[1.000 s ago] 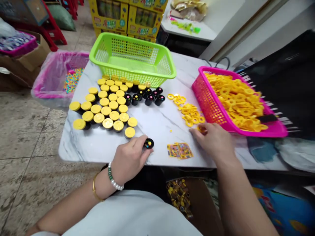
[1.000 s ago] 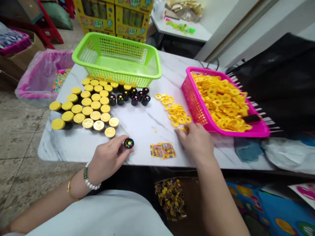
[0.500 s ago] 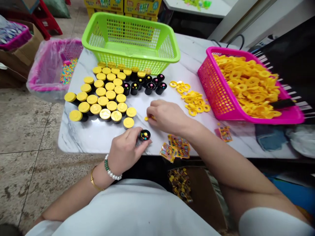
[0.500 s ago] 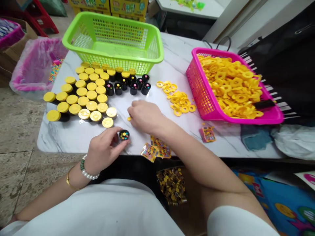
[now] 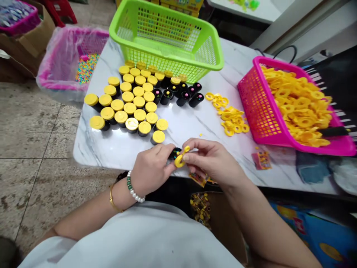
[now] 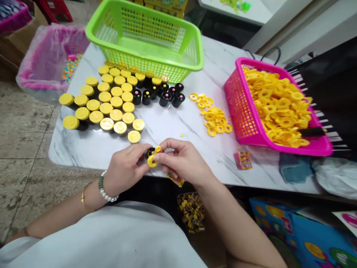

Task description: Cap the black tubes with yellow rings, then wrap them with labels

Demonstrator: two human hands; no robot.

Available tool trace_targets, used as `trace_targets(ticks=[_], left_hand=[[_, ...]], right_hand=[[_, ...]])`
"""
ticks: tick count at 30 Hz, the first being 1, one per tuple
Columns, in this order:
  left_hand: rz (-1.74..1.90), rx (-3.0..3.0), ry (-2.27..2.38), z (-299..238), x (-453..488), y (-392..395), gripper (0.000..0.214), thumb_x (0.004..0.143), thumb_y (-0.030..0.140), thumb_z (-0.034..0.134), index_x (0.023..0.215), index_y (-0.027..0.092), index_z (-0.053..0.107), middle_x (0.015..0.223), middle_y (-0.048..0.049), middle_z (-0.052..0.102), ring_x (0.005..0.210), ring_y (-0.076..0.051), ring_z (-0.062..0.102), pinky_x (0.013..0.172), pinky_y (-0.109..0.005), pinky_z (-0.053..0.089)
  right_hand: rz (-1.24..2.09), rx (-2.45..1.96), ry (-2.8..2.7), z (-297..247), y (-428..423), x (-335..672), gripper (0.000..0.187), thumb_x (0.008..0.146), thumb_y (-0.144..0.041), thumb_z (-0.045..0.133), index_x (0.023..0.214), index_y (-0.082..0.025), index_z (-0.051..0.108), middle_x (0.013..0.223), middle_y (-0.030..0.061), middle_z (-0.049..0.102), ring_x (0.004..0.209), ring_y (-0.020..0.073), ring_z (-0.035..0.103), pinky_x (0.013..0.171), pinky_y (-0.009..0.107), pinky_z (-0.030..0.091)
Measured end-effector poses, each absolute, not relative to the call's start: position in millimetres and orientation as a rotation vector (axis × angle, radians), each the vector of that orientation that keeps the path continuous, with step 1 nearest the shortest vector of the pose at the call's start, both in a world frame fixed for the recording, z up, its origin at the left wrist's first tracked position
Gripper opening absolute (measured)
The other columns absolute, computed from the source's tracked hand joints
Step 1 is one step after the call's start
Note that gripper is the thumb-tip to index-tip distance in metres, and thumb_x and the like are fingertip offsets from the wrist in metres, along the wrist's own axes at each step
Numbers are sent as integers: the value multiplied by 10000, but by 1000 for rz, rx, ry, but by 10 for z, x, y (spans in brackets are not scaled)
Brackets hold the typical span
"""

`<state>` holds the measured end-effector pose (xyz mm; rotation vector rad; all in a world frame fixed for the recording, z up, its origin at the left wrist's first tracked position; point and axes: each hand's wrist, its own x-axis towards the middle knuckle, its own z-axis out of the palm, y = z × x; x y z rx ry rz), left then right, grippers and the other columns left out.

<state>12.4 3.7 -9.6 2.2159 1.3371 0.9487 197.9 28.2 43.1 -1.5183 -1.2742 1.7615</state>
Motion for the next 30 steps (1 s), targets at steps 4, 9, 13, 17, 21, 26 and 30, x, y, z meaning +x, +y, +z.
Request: trace_targets(ticks=[4, 9, 13, 17, 21, 26, 30], left_hand=[[925, 2179, 1356, -107, 132, 40, 200, 938, 343, 621, 1004, 158, 654, 829, -45, 713, 730, -162, 656, 641, -259, 488], [893, 2148, 1336, -112, 144, 44, 206, 908, 355, 676, 983, 164, 657, 845, -39, 734, 734, -160, 668, 630, -254, 470], [805, 2076, 1355, -28, 119, 57, 163, 886, 297, 694, 966, 159, 663, 796, -34, 731, 698, -165, 665, 610, -257, 448], [729, 1718, 1199, 124, 81, 70, 216, 861, 274, 690, 1032, 153, 637, 676, 10, 706, 566, -138, 627, 567, -239, 438], [695, 1402, 1148, 191, 86, 105, 139, 957, 285, 534, 958, 163, 600, 635, 20, 683, 510, -111, 599, 543, -215, 427], [705, 1455, 1192, 150, 127, 61, 123, 964, 256, 522, 1030, 174, 584, 638, 37, 643, 533, -122, 596, 562, -226, 431], [780, 1756, 1304, 57, 195, -32, 251, 909, 245, 639, 1133, 156, 569, 756, -8, 661, 696, -182, 648, 653, -280, 493]], right_hand=[[1563, -1495, -1245, 345, 275, 1829, 393, 638, -431, 884, 742, -189, 592, 570, -57, 577, 427, 54, 460, 386, 179, 330], [1557, -1520, -1270, 307, 282, 1789, 398, 697, -477, 836, 765, -212, 547, 514, -67, 554, 398, 74, 463, 377, 192, 355], [1575, -1559, -1276, 270, 254, 1792, 406, 739, -511, 794, 818, -224, 518, 495, -83, 537, 364, 77, 453, 355, 187, 353], [1579, -1573, -1306, 286, 246, 1792, 402, 741, -484, 802, 829, -210, 520, 564, -89, 530, 392, 50, 441, 368, 165, 330], [1642, -1546, -1331, 290, 256, 1809, 377, 816, -518, 721, 845, -219, 494, 549, -105, 501, 369, 56, 455, 360, 167, 327], [1612, -1479, -1306, 232, 224, 1793, 387, 818, -522, 719, 973, -256, 484, 658, -106, 549, 377, 77, 520, 352, 190, 395], [1555, -1440, -1144, 136, 219, 1820, 387, 765, -505, 778, 947, -241, 562, 670, -84, 568, 376, 43, 423, 332, 171, 329]])
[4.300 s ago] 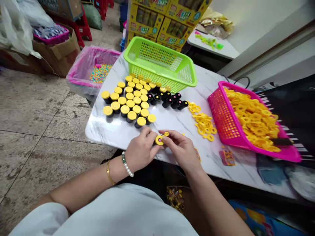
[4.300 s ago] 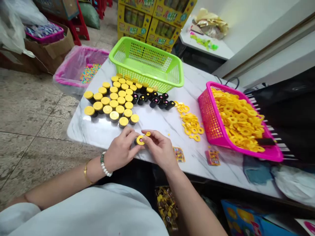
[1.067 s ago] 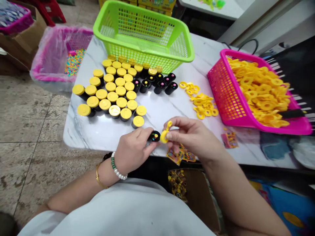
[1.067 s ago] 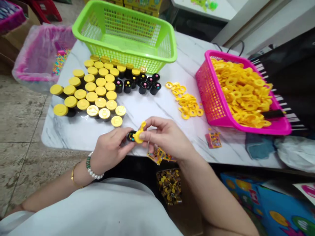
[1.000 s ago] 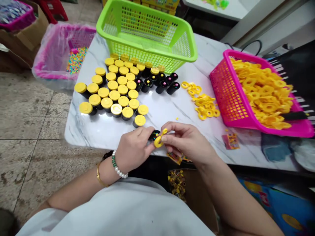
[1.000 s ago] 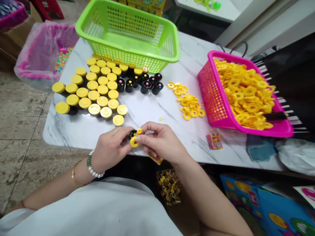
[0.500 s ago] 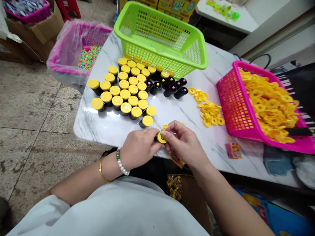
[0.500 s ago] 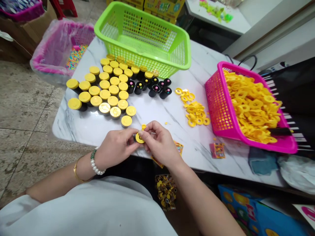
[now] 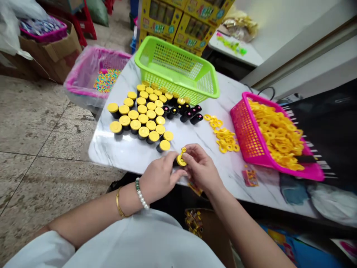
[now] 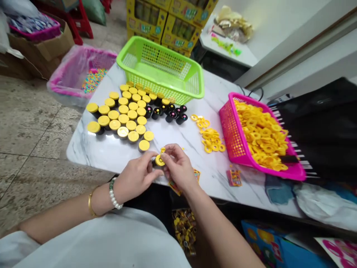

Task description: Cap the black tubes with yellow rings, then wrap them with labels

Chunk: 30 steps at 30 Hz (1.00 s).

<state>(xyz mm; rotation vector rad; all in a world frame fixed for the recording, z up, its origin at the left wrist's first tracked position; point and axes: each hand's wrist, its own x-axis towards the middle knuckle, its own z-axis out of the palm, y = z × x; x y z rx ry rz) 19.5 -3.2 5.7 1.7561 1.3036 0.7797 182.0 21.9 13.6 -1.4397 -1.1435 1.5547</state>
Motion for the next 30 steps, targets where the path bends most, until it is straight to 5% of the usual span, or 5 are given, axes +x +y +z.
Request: trace_targets(ticks=[7, 13, 19, 27, 30], left_hand=[[667, 2017, 1332, 18, 233, -68, 184, 966, 236, 555, 1113, 141, 612, 952, -86, 678, 878, -225, 669, 770, -341, 557], [861, 2075, 1326, -61, 237, -107, 210, 945, 203, 579, 1150, 160, 565, 882, -50, 693, 786, -201, 694, 677, -294, 550], [1242, 2261, 1222, -182, 245, -224, 53, 979, 234, 519, 943, 198, 503, 648, 41, 577, 469, -116, 554, 447, -235, 395], [1128, 2048, 1218, -39, 180, -81, 191, 942, 227, 578, 1115, 152, 605, 1026, -91, 691, 565, -100, 601, 535, -225, 536], [1142, 1960, 1252, -41, 176, -68, 278, 931, 254, 605, 1173, 117, 618, 1127, -140, 697, 492, -70, 577, 514, -220, 557]], right_hand=[[1839, -1461, -1279, 273, 572, 1959, 379, 652, -461, 837, 668, -169, 595, 604, -23, 601, 487, 67, 492, 459, 192, 409], [1799, -1544, -1991, 602, 671, 1981, 242, 776, -350, 730, 841, -202, 550, 687, -37, 641, 592, 115, 612, 546, 221, 486], [1826, -1602, -1711, 443, 338, 1904, 191, 966, -418, 448, 1054, -249, 462, 531, -101, 576, 408, 122, 575, 386, 188, 411], [1316, -1552, -1794, 431, 647, 1737, 234, 956, -421, 505, 1089, -240, 571, 679, -45, 697, 416, 99, 573, 486, 216, 454], [570, -1883, -1888, 468, 722, 2144, 282, 924, -436, 576, 1073, -209, 651, 730, 24, 727, 601, 171, 662, 614, 272, 469]])
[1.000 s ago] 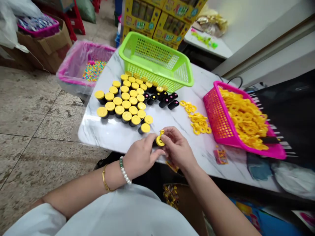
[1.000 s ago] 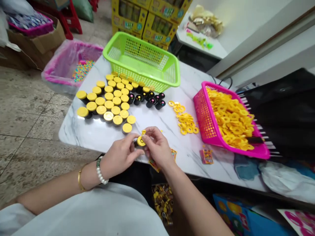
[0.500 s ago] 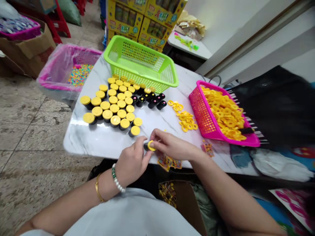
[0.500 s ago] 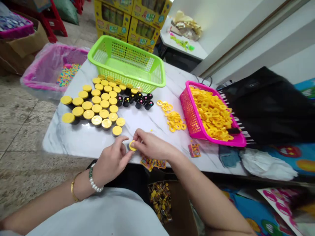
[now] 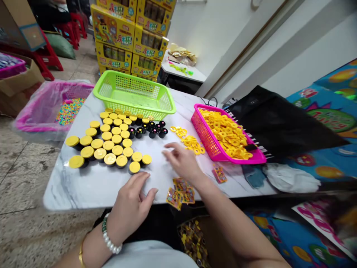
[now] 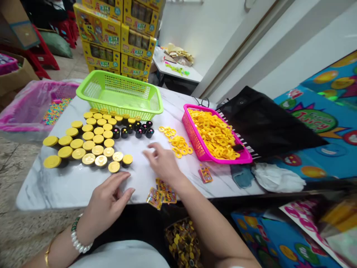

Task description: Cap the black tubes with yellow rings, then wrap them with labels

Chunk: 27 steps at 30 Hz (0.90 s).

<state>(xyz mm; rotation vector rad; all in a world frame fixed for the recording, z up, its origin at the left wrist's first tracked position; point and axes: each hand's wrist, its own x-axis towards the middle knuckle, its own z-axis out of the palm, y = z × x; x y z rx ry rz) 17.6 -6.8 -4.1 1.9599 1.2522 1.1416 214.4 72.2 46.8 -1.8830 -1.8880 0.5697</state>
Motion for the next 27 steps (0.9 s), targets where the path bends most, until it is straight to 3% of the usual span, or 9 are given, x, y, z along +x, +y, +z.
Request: trace_targets(ticks=[2, 4, 8, 11, 13, 18, 20, 23, 27], left_hand=[[1147, 1963, 1235, -64, 179, -82, 275, 933, 257, 603, 1160, 105, 636, 1125, -152, 708, 496, -74, 591, 539, -224, 580], [1137, 2020, 1197, -81, 184, -96, 246, 936, 244, 592, 1133, 110, 654, 1108, -149, 722, 569, -103, 641, 605, -245, 608], [1055, 2082, 1141, -58, 184, -97, 190, 925, 203, 589, 1082, 137, 674, 1080, -134, 734, 844, -183, 722, 772, -301, 625], [999, 2055, 1115, -8, 172, -82, 152, 911, 191, 606, 1037, 146, 679, 1019, -108, 737, 852, -185, 716, 775, -300, 615], [994, 2026, 1111, 16, 163, -76, 134, 914, 188, 604, 1019, 149, 677, 980, -90, 734, 762, -160, 693, 715, -276, 600], [985, 1966, 1121, 18, 155, -73, 118, 926, 183, 587, 999, 152, 674, 922, -66, 718, 662, -130, 638, 650, -255, 547], [978, 1954, 1129, 6, 160, -74, 119, 920, 178, 591, 999, 150, 675, 917, -63, 716, 659, -132, 631, 652, -260, 540], [978, 1933, 1136, -15, 171, -78, 120, 912, 172, 594, 994, 151, 679, 908, -59, 712, 659, -136, 626, 653, -266, 536], [1015, 1912, 1132, -39, 176, -86, 103, 904, 164, 598, 965, 155, 679, 888, -55, 708, 653, -136, 620, 632, -259, 525]], right_hand=[[-11, -2158, -1806, 427, 769, 2537, 327, 889, -462, 627, 1027, -171, 686, 845, 100, 746, 757, 246, 693, 674, 321, 458], [-258, -2321, -1777, 337, 820, 2909, 379, 865, -502, 648, 996, -151, 703, 910, 139, 738, 815, 287, 682, 659, 337, 437], [-284, -2285, -1957, 167, 858, 3236, 254, 913, -365, 559, 901, -174, 726, 947, 120, 725, 795, 257, 657, 630, 325, 404], [-320, -2117, -1950, 203, 807, 3076, 272, 920, -335, 508, 821, -170, 701, 904, 128, 708, 792, 255, 637, 652, 340, 415], [-160, -1910, -1974, 300, 745, 2865, 252, 907, -345, 524, 765, -187, 659, 845, 112, 688, 791, 243, 624, 678, 341, 435], [1061, -1550, -2033, 485, 608, 2340, 226, 889, -388, 567, 765, -209, 626, 685, 23, 647, 627, 163, 568, 577, 277, 441], [1240, -1534, -2072, 472, 619, 2196, 191, 855, -363, 613, 776, -195, 657, 670, 9, 658, 614, 150, 569, 569, 261, 432], [1045, -1582, -2140, 411, 766, 2054, 190, 851, -359, 639, 790, -189, 698, 682, 8, 688, 624, 149, 597, 594, 254, 433], [245, -1837, -2080, 380, 1141, 1912, 300, 906, -449, 605, 987, -177, 704, 717, 55, 726, 681, 213, 673, 664, 301, 456]])
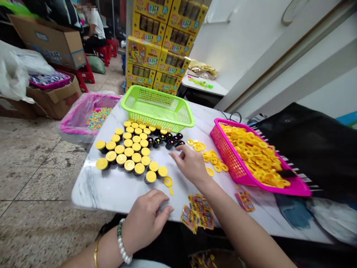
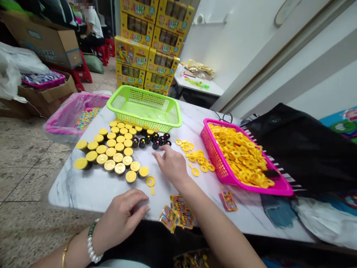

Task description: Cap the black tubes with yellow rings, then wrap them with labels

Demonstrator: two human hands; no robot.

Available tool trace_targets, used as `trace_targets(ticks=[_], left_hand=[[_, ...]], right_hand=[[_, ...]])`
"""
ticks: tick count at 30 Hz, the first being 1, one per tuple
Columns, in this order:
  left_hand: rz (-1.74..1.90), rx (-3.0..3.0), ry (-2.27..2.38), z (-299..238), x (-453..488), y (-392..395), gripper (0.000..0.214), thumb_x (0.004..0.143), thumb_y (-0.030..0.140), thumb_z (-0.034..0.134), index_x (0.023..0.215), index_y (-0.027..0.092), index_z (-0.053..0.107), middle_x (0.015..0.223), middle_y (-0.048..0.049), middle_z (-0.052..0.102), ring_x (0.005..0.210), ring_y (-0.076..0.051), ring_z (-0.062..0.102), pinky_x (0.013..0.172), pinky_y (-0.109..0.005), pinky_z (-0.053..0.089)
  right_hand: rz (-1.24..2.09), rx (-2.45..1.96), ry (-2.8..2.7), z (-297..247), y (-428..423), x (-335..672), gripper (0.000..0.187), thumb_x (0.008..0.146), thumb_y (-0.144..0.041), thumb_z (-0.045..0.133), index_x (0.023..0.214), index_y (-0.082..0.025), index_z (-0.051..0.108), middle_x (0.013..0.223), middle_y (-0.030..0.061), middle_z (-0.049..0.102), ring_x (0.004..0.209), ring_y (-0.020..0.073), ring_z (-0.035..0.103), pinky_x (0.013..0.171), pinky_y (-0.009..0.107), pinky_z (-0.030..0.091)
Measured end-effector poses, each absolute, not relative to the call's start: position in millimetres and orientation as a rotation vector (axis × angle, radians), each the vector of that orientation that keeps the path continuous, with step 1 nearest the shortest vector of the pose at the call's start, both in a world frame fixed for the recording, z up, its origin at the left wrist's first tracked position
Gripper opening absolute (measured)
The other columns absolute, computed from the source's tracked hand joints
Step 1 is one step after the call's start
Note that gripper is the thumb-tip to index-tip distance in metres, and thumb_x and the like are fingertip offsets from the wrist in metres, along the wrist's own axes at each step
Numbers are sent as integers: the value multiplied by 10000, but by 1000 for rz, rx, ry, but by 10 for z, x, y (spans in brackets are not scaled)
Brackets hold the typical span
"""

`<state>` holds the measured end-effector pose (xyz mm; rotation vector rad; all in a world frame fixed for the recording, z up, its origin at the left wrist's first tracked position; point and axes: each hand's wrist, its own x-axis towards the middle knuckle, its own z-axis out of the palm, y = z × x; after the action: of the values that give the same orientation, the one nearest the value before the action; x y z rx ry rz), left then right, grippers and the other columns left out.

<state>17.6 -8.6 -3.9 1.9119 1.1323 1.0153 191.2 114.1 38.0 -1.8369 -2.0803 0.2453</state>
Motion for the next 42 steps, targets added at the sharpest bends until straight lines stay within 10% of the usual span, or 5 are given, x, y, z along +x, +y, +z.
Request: trace_targets(ticks=[5, 14, 25, 31, 42], left_hand=[[1072, 1900, 1132, -63, 168, -107, 72, 884, 152, 611, 912, 165, 675, 832, -50, 700, 655, -141, 621, 620, -246, 515], [1093, 1915, 1117, -64, 159, -105, 71, 896, 153, 599, 901, 161, 669, 801, -49, 681, 647, -140, 609, 625, -248, 511], [1151, 1874, 1240, -69, 105, -165, 439, 864, 140, 656, 1283, 176, 530, 1142, -103, 644, 696, -126, 631, 696, -277, 592], [952, 2066, 1275, -49, 73, -152, 309, 882, 78, 587, 1171, 187, 574, 1057, -72, 666, 901, -195, 677, 782, -317, 593], [1029, 2039, 1448, 7, -3, -155, 197, 858, 114, 584, 1050, 157, 575, 948, -68, 644, 810, -166, 652, 679, -258, 550]], right_hand=[[-189, -2092, -2148, 402, 1496, 1748, 407, 937, -509, 549, 1080, -146, 665, 888, 179, 762, 810, 306, 722, 674, 351, 465], [-157, -1976, -2123, 261, 1554, 1688, 193, 887, -328, 549, 998, -180, 601, 1049, 146, 704, 844, 272, 674, 661, 337, 438], [231, -1537, -2213, 488, 355, 1991, 138, 856, -321, 629, 941, -235, 562, 780, 15, 674, 547, 149, 589, 608, 289, 452], [571, -1439, -2325, 348, -23, 1956, 184, 936, -365, 582, 1071, -241, 592, 831, 31, 728, 572, 152, 653, 577, 275, 498], [108, -1173, -2756, 244, 16, 2151, 664, 857, -423, 685, 1395, -61, 542, 1389, 215, 611, 1240, 396, 541, 992, 576, 521]])
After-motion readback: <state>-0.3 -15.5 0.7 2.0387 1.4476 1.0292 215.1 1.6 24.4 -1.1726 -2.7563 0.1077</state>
